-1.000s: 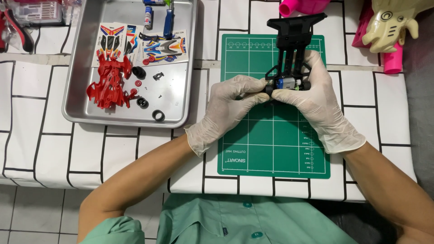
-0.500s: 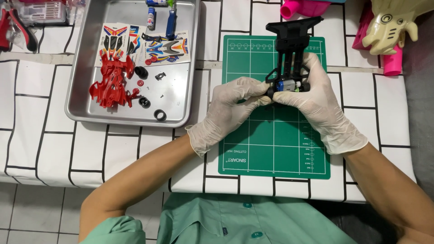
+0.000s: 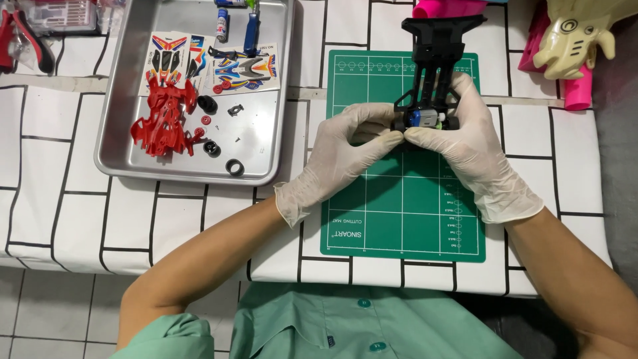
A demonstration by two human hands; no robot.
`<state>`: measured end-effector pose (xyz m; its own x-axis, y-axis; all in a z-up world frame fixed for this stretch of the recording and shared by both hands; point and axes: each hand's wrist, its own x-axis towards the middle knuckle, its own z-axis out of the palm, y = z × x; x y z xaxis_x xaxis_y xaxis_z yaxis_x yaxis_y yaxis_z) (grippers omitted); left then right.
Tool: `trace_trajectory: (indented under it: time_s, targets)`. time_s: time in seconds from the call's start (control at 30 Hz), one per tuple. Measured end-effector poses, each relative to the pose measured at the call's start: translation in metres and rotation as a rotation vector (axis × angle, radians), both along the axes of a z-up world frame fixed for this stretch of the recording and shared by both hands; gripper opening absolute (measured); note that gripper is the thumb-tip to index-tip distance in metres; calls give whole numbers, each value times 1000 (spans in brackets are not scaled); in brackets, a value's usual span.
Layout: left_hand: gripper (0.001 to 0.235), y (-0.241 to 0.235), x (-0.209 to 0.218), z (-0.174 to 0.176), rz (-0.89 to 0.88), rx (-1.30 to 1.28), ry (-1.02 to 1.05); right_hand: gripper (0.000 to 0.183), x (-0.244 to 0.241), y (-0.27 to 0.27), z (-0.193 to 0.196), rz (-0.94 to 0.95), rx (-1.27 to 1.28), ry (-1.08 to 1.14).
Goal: Assembling the internal mechanical components of a toy car, including the motor, gears, and batteries.
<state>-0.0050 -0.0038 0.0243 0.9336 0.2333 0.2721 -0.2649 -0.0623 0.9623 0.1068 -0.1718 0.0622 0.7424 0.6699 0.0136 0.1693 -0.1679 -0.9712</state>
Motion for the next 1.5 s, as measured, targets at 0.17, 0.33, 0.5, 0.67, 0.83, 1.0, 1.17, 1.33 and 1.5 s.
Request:
trace_trajectory:
  time_s: [0.17, 0.33, 0.5, 0.67, 0.83, 1.0, 1.17, 1.33, 1.5]
  targets:
    - [30, 5, 2, -3, -35, -77, 40, 67, 6, 0, -2, 48, 22, 148]
    - [28, 9, 4, 2, -37, -83, 120, 64, 20, -6, 0, 152, 57, 191]
    - [21, 8, 6, -2, -52, -150, 167, 65, 25, -11, 13, 209, -111, 114]
    - [24, 8, 5, 3, -38, -124, 173, 69, 32, -15, 12, 286, -112, 156]
    - [24, 10, 8, 0, -34, -94, 144, 71, 26, -11, 31, 210, -287, 148]
    - [57, 8, 2, 15, 12, -91, 338, 73, 21, -9, 34, 137, -352, 160]
    - [66, 12, 3, 6, 11, 94, 297, 77, 27, -15, 28, 111, -422, 173]
    - [50, 12, 5, -8, 16, 275, 242, 73, 19, -11, 38, 114, -536, 136]
    - [51, 11, 5, -9, 30, 287, 246, 52, 20, -12, 30, 61, -553, 43]
